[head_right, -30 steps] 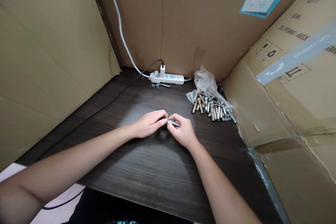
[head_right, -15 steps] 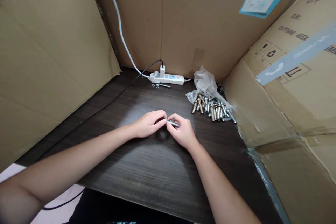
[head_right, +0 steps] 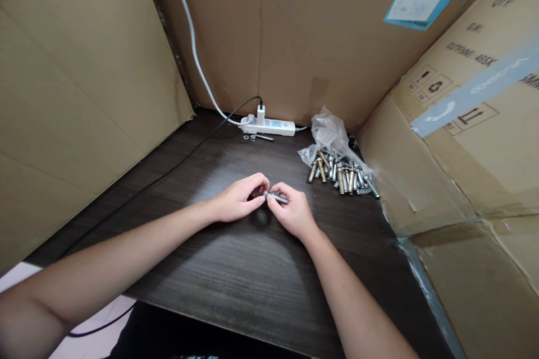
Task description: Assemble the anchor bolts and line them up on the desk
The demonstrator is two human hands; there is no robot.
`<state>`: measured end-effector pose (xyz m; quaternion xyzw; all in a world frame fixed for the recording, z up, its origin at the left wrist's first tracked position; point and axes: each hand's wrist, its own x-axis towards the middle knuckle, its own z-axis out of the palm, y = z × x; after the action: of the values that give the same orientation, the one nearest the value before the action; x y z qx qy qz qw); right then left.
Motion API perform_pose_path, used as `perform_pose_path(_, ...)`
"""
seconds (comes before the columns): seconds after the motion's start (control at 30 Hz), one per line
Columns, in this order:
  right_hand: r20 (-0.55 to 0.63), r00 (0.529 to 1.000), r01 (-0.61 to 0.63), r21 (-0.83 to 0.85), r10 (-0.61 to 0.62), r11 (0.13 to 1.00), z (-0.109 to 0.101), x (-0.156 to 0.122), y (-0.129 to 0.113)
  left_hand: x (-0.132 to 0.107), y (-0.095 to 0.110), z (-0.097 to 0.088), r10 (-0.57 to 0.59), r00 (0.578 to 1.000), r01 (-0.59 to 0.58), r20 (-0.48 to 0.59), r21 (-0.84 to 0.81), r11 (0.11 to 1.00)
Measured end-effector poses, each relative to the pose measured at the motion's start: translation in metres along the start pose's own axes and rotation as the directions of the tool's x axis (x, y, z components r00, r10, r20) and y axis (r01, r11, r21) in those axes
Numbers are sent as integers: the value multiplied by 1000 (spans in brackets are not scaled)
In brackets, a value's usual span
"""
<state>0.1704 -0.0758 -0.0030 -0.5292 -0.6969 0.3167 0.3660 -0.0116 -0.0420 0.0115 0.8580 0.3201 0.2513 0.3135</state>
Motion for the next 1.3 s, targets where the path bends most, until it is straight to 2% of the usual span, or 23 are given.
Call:
perform_pose_path(0.17, 15, 1000, 1, -6, -1, 1000, 0, 0, 1, 2, -2, 1, -1, 1000, 0, 21, 27, 1000)
perform_pose_path(0.4, 13, 1000, 1, -32, 0, 999, 0, -1, 2, 5, -7, 4, -2, 998, -8, 66, 147, 989)
perform_pose_path(0.7, 3, 1000, 2, -25, -2, 1000, 0, 0, 1, 0, 4, -2, -72, 997, 73, 36, -19, 997)
perform_pose_path(1.0, 17, 1000, 7, -32, -7, 999, 0, -1, 1, 0, 1, 0, -34, 998, 34, 50, 2, 999)
perform_pose_path(1.3, 15, 1000, 16, -51, -15, 999, -1, 0, 0, 2, -3, 3, -33, 997, 25, 76, 112, 993)
